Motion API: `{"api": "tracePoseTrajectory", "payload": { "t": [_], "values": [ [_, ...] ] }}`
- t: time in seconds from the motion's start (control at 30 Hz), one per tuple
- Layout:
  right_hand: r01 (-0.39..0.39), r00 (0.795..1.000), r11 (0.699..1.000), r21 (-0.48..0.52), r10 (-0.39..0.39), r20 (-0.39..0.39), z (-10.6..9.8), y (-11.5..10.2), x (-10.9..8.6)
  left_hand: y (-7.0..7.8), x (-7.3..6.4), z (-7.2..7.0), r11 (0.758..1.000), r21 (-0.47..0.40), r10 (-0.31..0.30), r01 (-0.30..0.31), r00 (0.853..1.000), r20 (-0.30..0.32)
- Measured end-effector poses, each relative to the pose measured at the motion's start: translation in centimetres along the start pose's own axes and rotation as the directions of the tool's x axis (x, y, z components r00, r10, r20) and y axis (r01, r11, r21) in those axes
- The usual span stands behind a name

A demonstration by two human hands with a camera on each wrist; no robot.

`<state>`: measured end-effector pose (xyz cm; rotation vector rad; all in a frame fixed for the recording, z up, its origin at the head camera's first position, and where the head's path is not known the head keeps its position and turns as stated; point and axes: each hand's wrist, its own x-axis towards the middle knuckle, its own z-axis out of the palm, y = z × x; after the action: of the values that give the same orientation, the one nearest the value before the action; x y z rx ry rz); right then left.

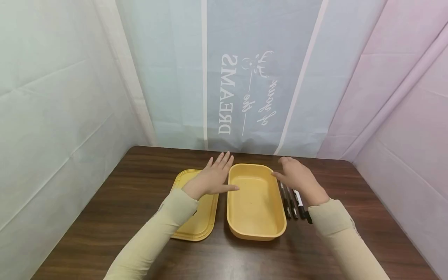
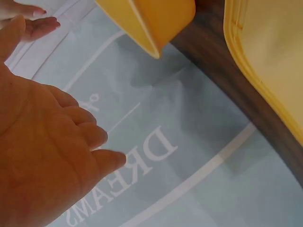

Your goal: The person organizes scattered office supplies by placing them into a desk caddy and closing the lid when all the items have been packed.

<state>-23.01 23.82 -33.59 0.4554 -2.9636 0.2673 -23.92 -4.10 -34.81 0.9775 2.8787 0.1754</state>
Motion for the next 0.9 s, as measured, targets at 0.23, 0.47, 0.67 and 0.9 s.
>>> {"api": "tracePoseTrajectory", "payload": {
  "t": [0.23,0.47,0.67,0.9],
  "values": [
    [-0.025,0.999,0.997,0.069,0.028,-0.036,-1.1,1.5,-0.6,0.4,-0.9,2.3,0.998,-0.01,0.057,-0.057,0.998,0.02],
    [-0.094,0.993,0.99,0.104,0.1,-0.057,-1.9,4.3,-2.2,0.7,-1.5,3.5,0.997,-0.006,0.074,-0.074,0.995,0.061],
    [-0.182,0.982,0.977,0.115,0.186,-0.021,-1.8,7.1,-3.6,0.9,-2.2,4.2,0.998,-0.013,0.066,-0.066,0.995,0.073],
    [-0.239,0.971,0.964,0.115,0.236,0.038,-1.1,11.0,-5.4,0.9,-2.7,4.7,0.997,-0.061,0.062,-0.056,0.992,0.106]
  ]
}}
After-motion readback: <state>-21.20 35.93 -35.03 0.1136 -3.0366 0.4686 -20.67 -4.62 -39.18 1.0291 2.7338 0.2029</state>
